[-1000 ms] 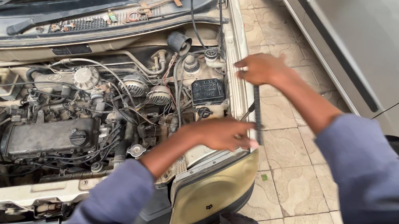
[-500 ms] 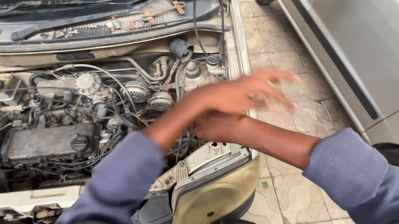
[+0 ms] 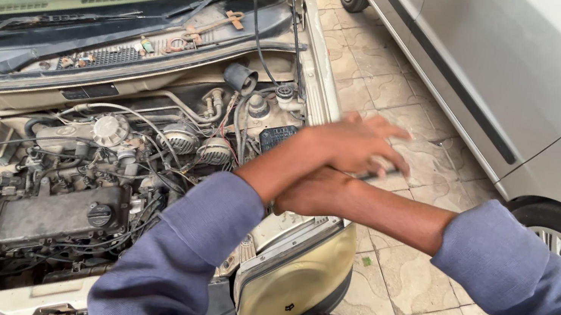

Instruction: The person uses a wrench to tighten bolts on a black box component located in the engine bay of a car. The person repeatedly adjusts the wrench and applies force to secure the component while the car hood remains open.

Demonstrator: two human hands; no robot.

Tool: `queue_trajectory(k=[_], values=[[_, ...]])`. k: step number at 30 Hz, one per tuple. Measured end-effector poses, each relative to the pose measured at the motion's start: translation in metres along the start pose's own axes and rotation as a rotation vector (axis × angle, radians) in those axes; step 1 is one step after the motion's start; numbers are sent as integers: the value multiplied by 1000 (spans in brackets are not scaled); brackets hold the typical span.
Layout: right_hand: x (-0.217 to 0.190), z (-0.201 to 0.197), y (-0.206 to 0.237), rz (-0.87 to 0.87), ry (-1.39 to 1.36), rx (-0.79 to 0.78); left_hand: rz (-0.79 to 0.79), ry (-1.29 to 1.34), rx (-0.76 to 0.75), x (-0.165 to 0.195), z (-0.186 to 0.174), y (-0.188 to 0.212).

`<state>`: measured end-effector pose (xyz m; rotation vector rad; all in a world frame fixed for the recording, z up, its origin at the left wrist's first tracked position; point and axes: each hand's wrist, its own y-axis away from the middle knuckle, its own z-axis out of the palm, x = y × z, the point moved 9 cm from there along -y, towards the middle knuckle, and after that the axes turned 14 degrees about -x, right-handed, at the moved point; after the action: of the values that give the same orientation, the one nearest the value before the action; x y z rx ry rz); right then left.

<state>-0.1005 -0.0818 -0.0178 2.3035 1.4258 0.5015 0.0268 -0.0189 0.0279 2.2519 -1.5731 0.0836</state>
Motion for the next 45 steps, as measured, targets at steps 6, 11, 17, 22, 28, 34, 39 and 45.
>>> queue_trajectory(k=[6, 11, 17, 22, 28, 34, 39, 45], values=[[3, -4, 47, -77, -8, 70, -418, -114, 224, -73, -34, 75], [59, -7, 95, 127, 55, 449, -556, 88, 207, -97, 5, 142], [194, 26, 80, 623, -485, 295, -86, 423, 199, -19, 49, 125], [203, -3, 16, 677, -495, 21, -383, 484, 201, 2, 87, 48], [78, -50, -43, 353, -227, 33, -323, 1250, 707, -56, 88, -28], [-9, -29, -11, -35, -54, 106, -158, 1539, 1057, -113, 103, -27], [-6, -29, 23, -151, -21, 378, -27, 916, 429, -30, 179, -29], [15, -29, 53, -193, -5, 513, 35, 830, -509, -31, 226, 76]])
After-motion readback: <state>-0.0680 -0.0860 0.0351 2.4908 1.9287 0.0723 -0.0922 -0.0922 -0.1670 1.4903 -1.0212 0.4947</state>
